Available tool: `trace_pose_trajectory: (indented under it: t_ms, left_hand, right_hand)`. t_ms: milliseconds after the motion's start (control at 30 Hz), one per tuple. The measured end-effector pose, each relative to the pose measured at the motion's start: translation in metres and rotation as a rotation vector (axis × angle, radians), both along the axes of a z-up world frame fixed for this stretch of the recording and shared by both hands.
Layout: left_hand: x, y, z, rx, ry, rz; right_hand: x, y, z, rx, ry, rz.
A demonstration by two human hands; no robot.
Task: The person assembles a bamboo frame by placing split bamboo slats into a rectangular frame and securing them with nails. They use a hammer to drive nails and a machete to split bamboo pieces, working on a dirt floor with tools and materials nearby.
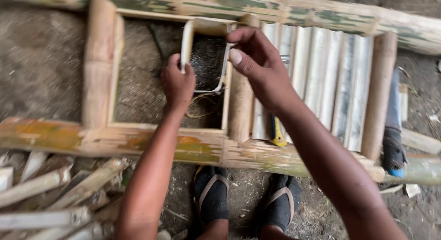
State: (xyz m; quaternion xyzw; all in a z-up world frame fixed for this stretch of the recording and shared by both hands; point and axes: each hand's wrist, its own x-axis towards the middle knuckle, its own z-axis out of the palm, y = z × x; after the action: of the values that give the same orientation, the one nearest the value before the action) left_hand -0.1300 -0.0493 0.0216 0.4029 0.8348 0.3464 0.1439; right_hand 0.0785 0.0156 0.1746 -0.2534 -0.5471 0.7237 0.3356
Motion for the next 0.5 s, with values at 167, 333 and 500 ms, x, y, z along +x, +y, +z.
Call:
trace_pose_trajectory:
  t_ms: [167, 333, 500]
  left_hand:
    - [-0.006, -0.094, 0.031, 0.252, -0.127, -0.027]
    - [-0.032, -0.234, 0.061, 0.312, -0.088, 0.238]
    - [-0.057, -0.377, 0.070, 0.435, 0.086, 0.649]
  right_hand:
    - [-0.045, -0.016, -0.007, 0.192, -0.465, 0.353]
    - [-0.112, -0.096, 0.009, 0.794, -0.765, 0.926]
    - [-0.186, -0.203, 0.002, 0.943, -0.612, 1.076]
